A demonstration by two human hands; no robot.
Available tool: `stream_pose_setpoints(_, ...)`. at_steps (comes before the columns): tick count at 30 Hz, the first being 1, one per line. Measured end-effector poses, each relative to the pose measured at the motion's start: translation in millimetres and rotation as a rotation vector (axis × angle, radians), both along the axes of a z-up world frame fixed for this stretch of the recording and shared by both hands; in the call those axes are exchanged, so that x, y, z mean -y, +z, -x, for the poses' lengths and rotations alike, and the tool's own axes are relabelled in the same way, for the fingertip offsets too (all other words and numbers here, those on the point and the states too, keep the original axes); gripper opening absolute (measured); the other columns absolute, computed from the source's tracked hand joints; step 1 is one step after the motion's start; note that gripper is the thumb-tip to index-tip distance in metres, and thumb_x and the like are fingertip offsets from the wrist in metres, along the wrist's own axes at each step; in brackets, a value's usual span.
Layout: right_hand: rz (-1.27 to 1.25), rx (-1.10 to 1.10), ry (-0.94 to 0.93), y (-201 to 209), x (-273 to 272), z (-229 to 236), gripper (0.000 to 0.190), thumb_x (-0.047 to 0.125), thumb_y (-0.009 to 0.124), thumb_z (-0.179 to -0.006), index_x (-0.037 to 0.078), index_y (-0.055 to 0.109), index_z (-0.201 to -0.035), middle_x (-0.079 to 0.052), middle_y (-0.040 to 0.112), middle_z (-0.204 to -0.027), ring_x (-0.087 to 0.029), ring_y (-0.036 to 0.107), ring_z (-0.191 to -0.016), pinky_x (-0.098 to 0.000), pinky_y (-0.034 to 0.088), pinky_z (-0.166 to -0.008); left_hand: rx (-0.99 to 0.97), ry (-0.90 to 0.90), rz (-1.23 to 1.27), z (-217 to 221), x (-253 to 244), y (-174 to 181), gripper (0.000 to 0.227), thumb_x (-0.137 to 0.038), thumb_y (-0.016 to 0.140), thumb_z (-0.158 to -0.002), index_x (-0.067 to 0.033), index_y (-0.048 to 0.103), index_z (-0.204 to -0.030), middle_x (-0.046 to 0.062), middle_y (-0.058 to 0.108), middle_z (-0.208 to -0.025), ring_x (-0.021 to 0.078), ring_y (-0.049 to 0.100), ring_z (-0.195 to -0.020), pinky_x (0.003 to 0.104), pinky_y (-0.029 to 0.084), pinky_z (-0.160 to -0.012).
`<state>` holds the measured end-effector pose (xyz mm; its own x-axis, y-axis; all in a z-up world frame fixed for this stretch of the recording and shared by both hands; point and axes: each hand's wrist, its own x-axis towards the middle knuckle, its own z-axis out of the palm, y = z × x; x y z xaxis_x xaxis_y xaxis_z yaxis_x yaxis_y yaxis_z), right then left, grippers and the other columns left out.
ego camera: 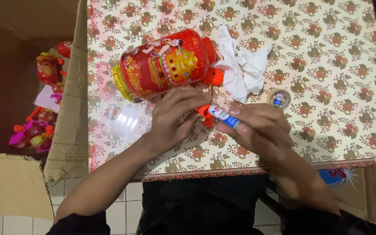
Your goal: Assembling a decorative lantern by attaching a plastic handle, applying glue, and cleaning the surface with a cloth.
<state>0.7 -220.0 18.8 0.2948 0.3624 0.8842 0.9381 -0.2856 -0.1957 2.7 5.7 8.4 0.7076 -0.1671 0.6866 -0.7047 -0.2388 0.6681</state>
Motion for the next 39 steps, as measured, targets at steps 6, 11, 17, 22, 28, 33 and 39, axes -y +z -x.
stream_pose_setpoints(6, 0.056, 0.145, 0.008, 12, -15, -10, 0.042, 0.001, 0.088, -0.083, 0.006, 0.061, -0.115, -0.015, 0.071, -0.111, -0.024, 0.066, -0.094, -0.0312, 0.062, -0.071, 0.046, 0.068, -0.014, -2, -2, -1, 0.022, -0.01, 0.076, -0.091, -0.0084, 0.076, -0.113, 0.01, 0.073, -0.107, 0.0324, 0.07, -0.106, 0.049, 0.057, -0.096)
stream_pose_setpoints(11, 0.065, 0.07, -0.009, -8, -14, -17, 0.043, 0.001, 0.087, -0.083, 0.004, 0.059, -0.115, -0.016, 0.072, -0.11, -0.026, 0.068, -0.097, -0.0307, 0.061, -0.073, 0.071, 0.058, 0.006, -3, 0, 5, 0.022, -0.011, 0.076, -0.091, -0.0078, 0.076, -0.113, 0.012, 0.073, -0.106, 0.0346, 0.07, -0.104, 0.05, 0.058, -0.093)
stream_pose_setpoints(17, 0.056, 0.128, -0.025, -11, -24, -27, 0.024, 0.011, 0.084, -0.085, 0.007, 0.076, -0.107, -0.015, 0.077, -0.105, -0.024, 0.07, -0.082, -0.0322, 0.059, -0.069, 0.057, -0.008, 0.028, -4, 3, -6, 0.025, -0.009, 0.077, -0.089, -0.0045, 0.076, -0.113, 0.015, 0.074, -0.105, 0.037, 0.072, -0.101, 0.051, 0.06, -0.089)
stream_pose_setpoints(22, 0.23, 0.173, -0.044, -20, 12, -36, 0.03, 0.022, 0.074, -0.095, 0.009, 0.074, -0.122, -0.014, 0.066, -0.11, -0.024, 0.065, -0.089, -0.0312, 0.058, -0.073, 0.039, -0.058, 0.07, -7, -4, -19, 0.025, -0.013, 0.075, -0.092, -0.0043, 0.075, -0.116, 0.017, 0.074, -0.107, 0.0385, 0.072, -0.103, 0.052, 0.059, -0.089)
stream_pose_setpoints(28, 0.062, 0.036, -0.572, -41, 69, -18, 0.011, 0.021, 0.074, -0.094, 0.016, 0.079, -0.085, -0.001, 0.075, -0.085, -0.022, 0.063, -0.066, -0.0322, 0.053, -0.066, 0.141, -0.112, 0.056, 5, -1, 10, 0.02, -0.01, 0.068, -0.096, 0.0045, 0.073, -0.108, 0.022, 0.073, -0.105, 0.0467, 0.072, -0.097, 0.058, 0.059, -0.086)
stream_pose_setpoints(33, 0.513, -0.498, -0.807, -13, 67, 1, 0.042, 0.028, 0.084, -0.093, 0.002, 0.072, -0.125, -0.022, 0.061, -0.113, -0.037, 0.062, -0.1, -0.044, 0.054, -0.087, 0.149, -0.154, 0.1, 11, 15, -9, 0.02, -0.011, 0.07, -0.093, 0.0021, 0.074, -0.108, 0.019, 0.075, -0.106, 0.0432, 0.074, -0.1, 0.056, 0.061, -0.085)
stream_pose_setpoints(39, 0.504, -0.49, -0.821, -32, 83, 2, 0.049, 0.036, 0.088, -0.086, 0.006, 0.076, -0.124, -0.017, 0.069, -0.107, -0.038, 0.072, -0.098, -0.0418, 0.06, -0.084, 0.129, -0.19, 0.059, 14, 17, -1, 0.02, -0.007, 0.069, -0.094, 0.0028, 0.072, -0.111, 0.023, 0.073, -0.103, 0.041, 0.073, -0.1, 0.054, 0.061, -0.088)
